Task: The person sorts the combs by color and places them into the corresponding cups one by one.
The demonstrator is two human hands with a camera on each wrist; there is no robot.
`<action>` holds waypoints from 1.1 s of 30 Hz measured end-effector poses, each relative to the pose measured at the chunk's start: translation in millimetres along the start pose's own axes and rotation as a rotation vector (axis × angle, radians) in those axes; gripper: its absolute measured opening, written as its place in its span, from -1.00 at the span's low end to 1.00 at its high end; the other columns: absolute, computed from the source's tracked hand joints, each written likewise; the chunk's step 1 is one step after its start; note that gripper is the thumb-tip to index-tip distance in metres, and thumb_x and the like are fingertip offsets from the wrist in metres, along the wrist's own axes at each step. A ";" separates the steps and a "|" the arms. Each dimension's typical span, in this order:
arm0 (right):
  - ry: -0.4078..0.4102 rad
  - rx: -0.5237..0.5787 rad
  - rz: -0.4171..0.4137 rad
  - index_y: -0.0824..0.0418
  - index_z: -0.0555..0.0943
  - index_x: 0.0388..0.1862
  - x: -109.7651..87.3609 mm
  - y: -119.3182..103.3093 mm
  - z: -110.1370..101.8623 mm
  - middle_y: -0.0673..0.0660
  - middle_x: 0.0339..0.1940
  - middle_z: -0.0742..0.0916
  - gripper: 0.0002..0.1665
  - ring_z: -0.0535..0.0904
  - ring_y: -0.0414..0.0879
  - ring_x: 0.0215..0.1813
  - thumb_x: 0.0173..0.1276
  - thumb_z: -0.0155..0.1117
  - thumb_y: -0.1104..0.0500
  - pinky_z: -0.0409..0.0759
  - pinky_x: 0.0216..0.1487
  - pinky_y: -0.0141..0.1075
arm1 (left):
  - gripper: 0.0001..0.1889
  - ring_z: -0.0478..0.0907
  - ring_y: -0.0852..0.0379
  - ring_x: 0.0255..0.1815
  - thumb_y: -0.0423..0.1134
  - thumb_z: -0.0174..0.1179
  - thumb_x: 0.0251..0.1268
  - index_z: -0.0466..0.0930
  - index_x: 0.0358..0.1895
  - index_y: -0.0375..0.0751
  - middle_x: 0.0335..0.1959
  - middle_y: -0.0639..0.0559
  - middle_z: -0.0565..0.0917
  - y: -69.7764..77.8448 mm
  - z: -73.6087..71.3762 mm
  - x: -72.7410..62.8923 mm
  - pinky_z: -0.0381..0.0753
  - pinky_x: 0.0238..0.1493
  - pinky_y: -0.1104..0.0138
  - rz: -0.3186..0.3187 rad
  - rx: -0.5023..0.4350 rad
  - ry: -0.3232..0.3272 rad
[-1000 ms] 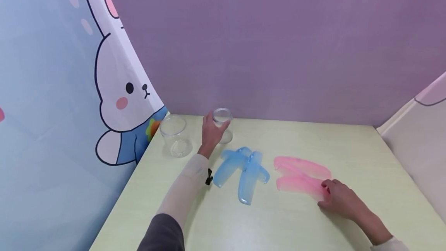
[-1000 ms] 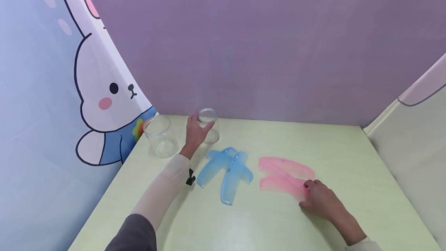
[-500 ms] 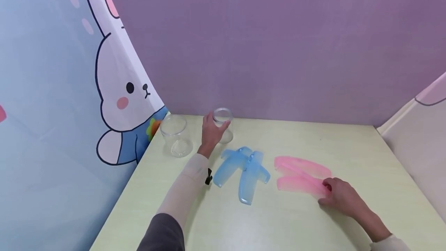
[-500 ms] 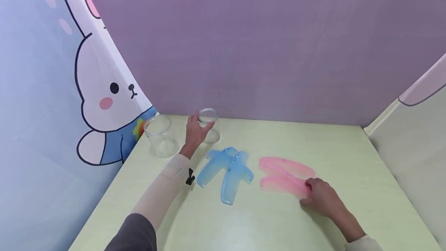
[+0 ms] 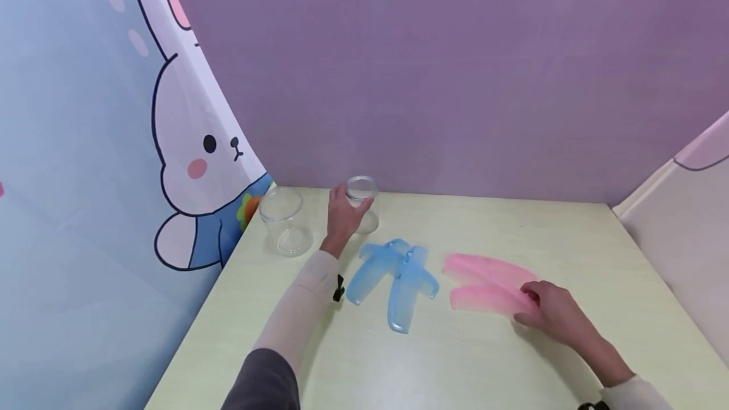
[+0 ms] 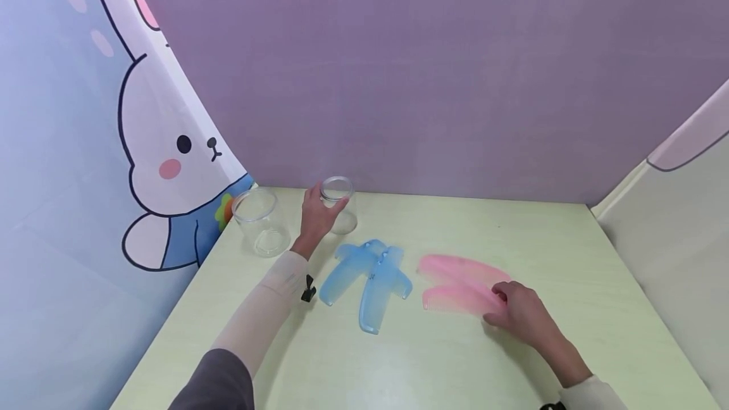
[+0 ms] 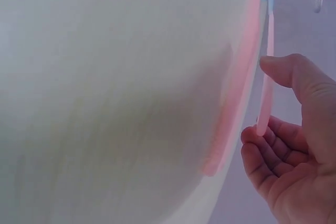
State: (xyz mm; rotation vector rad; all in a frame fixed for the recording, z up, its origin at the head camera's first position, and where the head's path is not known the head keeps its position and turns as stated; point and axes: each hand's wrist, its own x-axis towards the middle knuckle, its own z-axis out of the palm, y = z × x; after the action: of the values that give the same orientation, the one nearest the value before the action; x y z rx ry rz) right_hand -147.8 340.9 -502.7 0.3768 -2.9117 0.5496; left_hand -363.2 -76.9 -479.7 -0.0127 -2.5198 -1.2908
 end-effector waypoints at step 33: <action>0.027 0.069 -0.064 0.35 0.68 -0.11 81.4 -41.5 -14.9 0.06 -0.40 0.65 -0.53 0.43 -0.17 -0.40 0.08 0.60 0.10 0.48 -0.32 -0.27 | -0.10 0.47 -0.19 0.36 0.15 0.41 0.22 0.24 0.51 -0.20 0.40 -0.22 0.38 0.6 0.9 1.7 0.52 0.36 -0.01 -0.009 0.010 -0.004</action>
State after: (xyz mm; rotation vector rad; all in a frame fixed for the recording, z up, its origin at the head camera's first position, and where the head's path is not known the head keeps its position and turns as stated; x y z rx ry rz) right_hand -212.8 291.5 -459.1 0.4658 -2.8493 0.6415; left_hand -365.0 -76.0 -479.3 -0.0016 -2.5323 -1.2829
